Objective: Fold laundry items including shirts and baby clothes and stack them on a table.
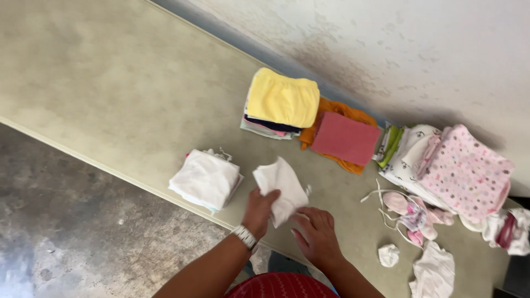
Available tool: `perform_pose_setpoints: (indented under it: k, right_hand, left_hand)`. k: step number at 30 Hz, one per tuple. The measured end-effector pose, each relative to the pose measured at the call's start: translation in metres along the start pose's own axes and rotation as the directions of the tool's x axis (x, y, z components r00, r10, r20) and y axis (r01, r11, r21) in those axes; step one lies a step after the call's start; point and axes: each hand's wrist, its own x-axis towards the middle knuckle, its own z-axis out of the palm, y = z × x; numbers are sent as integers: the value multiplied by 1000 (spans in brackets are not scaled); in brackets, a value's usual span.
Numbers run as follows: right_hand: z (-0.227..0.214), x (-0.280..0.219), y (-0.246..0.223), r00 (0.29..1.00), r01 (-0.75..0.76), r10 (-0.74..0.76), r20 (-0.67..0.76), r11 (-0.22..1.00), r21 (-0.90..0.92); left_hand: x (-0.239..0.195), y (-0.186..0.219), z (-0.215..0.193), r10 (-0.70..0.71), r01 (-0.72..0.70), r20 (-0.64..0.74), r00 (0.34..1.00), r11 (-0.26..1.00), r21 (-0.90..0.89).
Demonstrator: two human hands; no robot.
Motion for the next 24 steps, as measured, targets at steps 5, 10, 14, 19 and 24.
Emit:
perform_pose_setpoints:
  k: [5, 10, 14, 19, 24]
  right_hand:
    - [18, -34, 32, 991, -21, 11, 131, 996, 82]
    - [25, -49, 51, 940, -147, 127, 318, 988, 40]
    - [21, -45, 52, 920, -222, 196, 341, 974, 41]
    - [16, -48, 47, 900, -270, 226, 373, 960, 71]
    - [12, -62, 41, 891, -304, 259, 372, 951, 65]
  left_hand:
    - [-63, 74, -41, 232, -214, -206, 951, 971, 104]
    - [-39, 81, -95, 269, -404, -352, 896, 821, -402]
    - [-30, 72, -103, 194, -342, -338, 921, 818, -462]
    - [-32, 65, -108, 261, -413, -389, 884, 824, -387]
    - [-61, 75, -96, 537, -349, -472, 699, 833, 429]
